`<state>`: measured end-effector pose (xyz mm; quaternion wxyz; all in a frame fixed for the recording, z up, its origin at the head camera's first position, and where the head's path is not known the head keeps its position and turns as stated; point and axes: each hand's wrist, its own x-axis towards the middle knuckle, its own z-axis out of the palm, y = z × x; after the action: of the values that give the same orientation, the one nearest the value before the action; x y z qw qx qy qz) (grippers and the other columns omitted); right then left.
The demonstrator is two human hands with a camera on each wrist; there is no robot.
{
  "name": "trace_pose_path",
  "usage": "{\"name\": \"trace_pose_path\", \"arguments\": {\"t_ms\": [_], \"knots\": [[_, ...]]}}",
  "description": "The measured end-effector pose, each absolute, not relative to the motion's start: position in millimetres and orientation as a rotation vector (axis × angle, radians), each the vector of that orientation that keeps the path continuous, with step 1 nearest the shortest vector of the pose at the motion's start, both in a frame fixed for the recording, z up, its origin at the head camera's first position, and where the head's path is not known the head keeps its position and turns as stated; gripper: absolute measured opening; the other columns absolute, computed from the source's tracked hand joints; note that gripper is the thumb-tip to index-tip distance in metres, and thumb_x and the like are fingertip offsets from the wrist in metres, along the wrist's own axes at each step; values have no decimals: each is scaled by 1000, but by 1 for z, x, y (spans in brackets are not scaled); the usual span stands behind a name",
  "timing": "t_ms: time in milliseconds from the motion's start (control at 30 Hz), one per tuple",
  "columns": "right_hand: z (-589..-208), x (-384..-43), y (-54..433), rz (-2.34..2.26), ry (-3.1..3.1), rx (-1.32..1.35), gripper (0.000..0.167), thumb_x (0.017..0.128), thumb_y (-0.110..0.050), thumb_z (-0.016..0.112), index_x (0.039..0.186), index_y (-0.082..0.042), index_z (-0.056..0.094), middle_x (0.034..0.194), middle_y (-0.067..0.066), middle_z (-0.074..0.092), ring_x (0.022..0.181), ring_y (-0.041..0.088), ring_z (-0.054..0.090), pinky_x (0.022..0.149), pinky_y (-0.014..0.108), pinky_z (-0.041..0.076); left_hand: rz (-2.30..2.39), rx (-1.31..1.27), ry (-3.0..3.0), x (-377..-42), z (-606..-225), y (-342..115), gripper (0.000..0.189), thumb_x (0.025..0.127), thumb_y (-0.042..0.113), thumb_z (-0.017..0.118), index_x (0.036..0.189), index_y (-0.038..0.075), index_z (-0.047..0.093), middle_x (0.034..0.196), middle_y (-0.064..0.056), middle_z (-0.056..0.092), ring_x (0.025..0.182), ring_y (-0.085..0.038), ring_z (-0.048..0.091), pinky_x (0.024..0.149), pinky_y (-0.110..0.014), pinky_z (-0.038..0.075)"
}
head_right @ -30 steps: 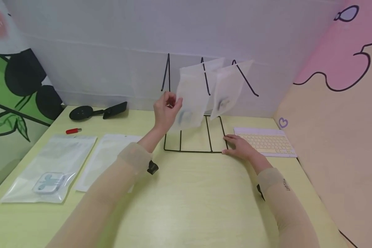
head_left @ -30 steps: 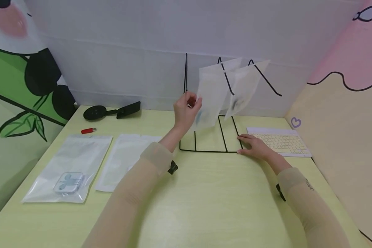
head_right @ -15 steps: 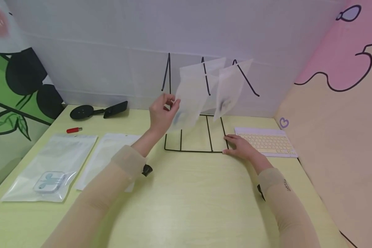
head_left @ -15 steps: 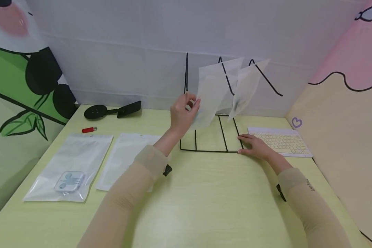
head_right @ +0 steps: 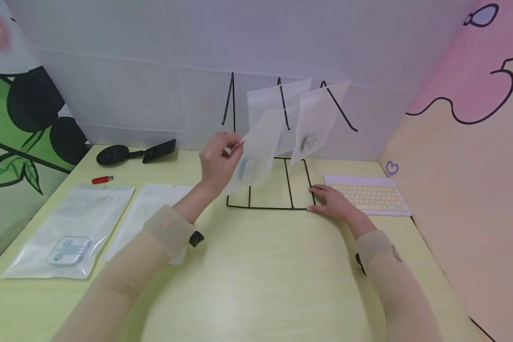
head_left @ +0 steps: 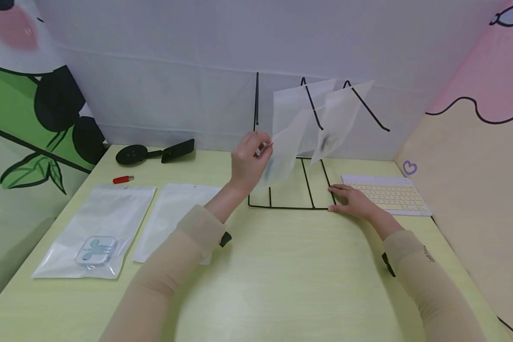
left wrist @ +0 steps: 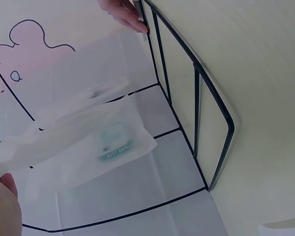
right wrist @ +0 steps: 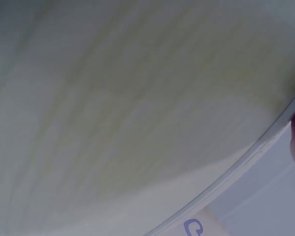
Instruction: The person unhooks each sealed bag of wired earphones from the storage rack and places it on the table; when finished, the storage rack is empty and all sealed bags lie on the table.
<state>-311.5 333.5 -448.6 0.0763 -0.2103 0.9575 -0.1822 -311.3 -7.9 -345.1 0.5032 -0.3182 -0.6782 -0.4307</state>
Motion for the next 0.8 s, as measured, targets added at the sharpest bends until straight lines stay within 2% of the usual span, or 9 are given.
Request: {"name": "trace_pose_path", "arguments": {"t_ms": [200, 400, 567, 667, 800], "knots": [[-447, -311, 333, -583, 2858, -611, 76, 84, -44, 68, 144, -7, 39, 149, 19, 33, 137, 43, 25, 109, 58, 23, -1029, -785, -1600, -302, -341, -10, 7, 82, -7, 62, 83, 1, 62, 79, -11, 65, 64, -18, 60, 49, -23, 49], [-447, -311, 333, -582, 2862, -608, 78, 83, -46, 68, 144, -7, 39, 149, 19, 32, 137, 44, 24, 108, 58, 23, -965, -782, -1626, -291, -339, -13, 6, 83, -4, 63, 87, 0, 63, 78, -12, 65, 63, -18, 60, 47, -25, 49], [-448, -312, 334, -587, 2856, -603, 78, 84, -47, 67, 145, -9, 38, 150, 18, 32, 137, 43, 24, 109, 58, 23, -867, -803, -1607, -283, -338, -17, 10, 84, -4, 63, 92, -1, 59, 75, -13, 64, 58, -18, 59, 46, -24, 48], [-448, -312, 334, -585, 2854, -603, 78, 83, -47, 67, 145, -9, 38, 150, 18, 31, 138, 43, 24, 109, 58, 23, -786, -828, -1581, -279, -337, -19, 12, 82, -8, 62, 90, -1, 58, 76, -14, 64, 58, -20, 60, 51, -26, 51], [-448, -312, 335, -581, 2855, -608, 79, 83, -48, 67, 145, -8, 38, 150, 18, 31, 137, 43, 24, 109, 58, 23, -727, -877, -1571, -273, -337, -22, 12, 79, -12, 64, 85, -1, 64, 81, -15, 66, 66, -25, 65, 60, -31, 56]]}}
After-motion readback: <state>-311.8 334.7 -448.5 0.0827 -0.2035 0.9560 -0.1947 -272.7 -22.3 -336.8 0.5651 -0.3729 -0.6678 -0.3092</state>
